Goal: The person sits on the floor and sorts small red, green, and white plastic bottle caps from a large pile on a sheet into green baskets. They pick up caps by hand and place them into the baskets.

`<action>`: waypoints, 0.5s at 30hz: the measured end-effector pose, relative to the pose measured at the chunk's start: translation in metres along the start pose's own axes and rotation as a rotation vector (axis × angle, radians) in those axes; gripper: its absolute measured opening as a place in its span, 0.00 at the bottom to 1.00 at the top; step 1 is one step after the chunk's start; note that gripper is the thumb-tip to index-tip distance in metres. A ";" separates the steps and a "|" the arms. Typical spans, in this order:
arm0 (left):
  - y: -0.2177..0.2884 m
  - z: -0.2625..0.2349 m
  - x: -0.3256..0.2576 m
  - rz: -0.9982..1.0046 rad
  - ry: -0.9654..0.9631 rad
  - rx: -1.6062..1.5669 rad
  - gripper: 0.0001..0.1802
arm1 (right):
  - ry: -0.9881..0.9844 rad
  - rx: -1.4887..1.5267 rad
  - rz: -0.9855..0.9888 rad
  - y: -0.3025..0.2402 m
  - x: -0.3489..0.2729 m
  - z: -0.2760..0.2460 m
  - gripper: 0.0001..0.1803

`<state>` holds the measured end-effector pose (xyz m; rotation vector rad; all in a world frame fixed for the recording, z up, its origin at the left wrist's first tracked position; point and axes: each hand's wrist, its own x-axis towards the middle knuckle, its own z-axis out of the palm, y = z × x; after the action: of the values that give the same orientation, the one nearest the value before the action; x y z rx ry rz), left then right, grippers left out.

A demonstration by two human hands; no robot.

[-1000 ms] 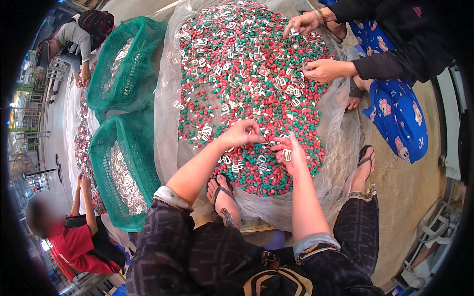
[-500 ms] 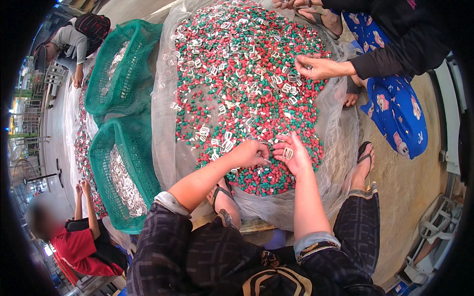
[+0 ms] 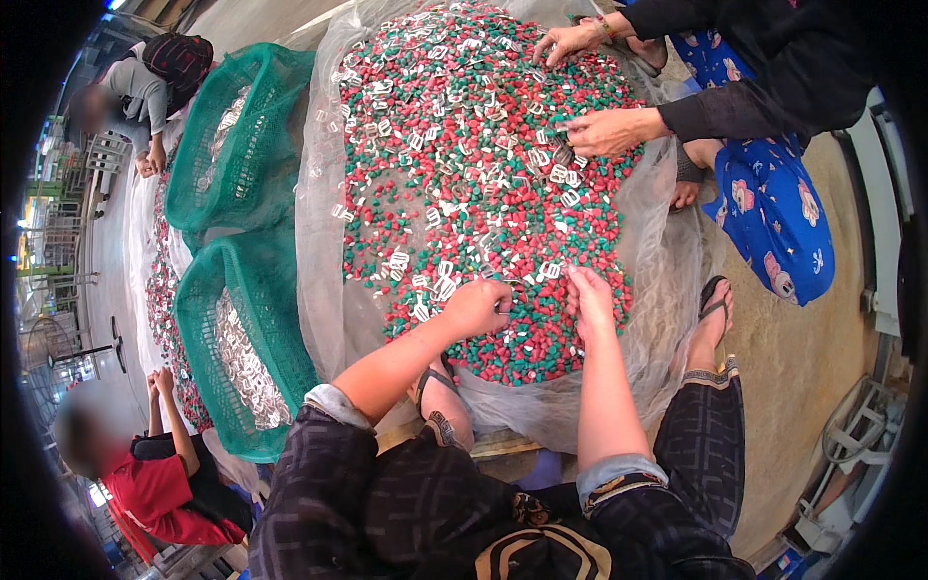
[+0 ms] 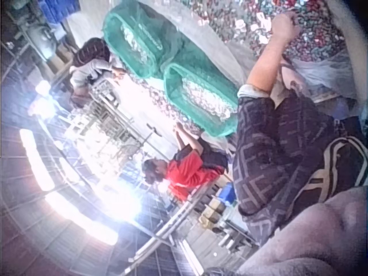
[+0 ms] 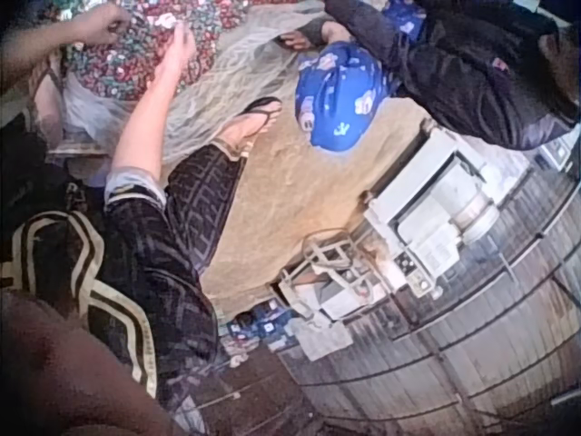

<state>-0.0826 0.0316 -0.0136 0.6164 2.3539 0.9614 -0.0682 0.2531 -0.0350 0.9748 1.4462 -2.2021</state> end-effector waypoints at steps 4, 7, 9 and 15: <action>-0.021 -0.006 0.018 -0.084 0.045 -0.517 0.08 | 0.128 -0.432 -0.293 0.011 0.013 0.002 0.18; -0.024 -0.012 0.030 -0.149 0.055 -0.499 0.09 | 0.122 -0.613 -0.344 0.030 0.025 -0.003 0.23; -0.010 -0.014 0.034 -0.084 0.118 -0.395 0.09 | 0.155 -0.872 -0.324 0.026 0.018 0.002 0.24; -0.010 -0.008 0.046 -0.118 0.099 0.018 0.16 | 0.230 -1.123 -0.252 0.007 -0.002 0.025 0.19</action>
<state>-0.1252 0.0477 -0.0292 0.4399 2.4582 0.9385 -0.0723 0.2274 -0.0320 0.6269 2.5283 -1.0142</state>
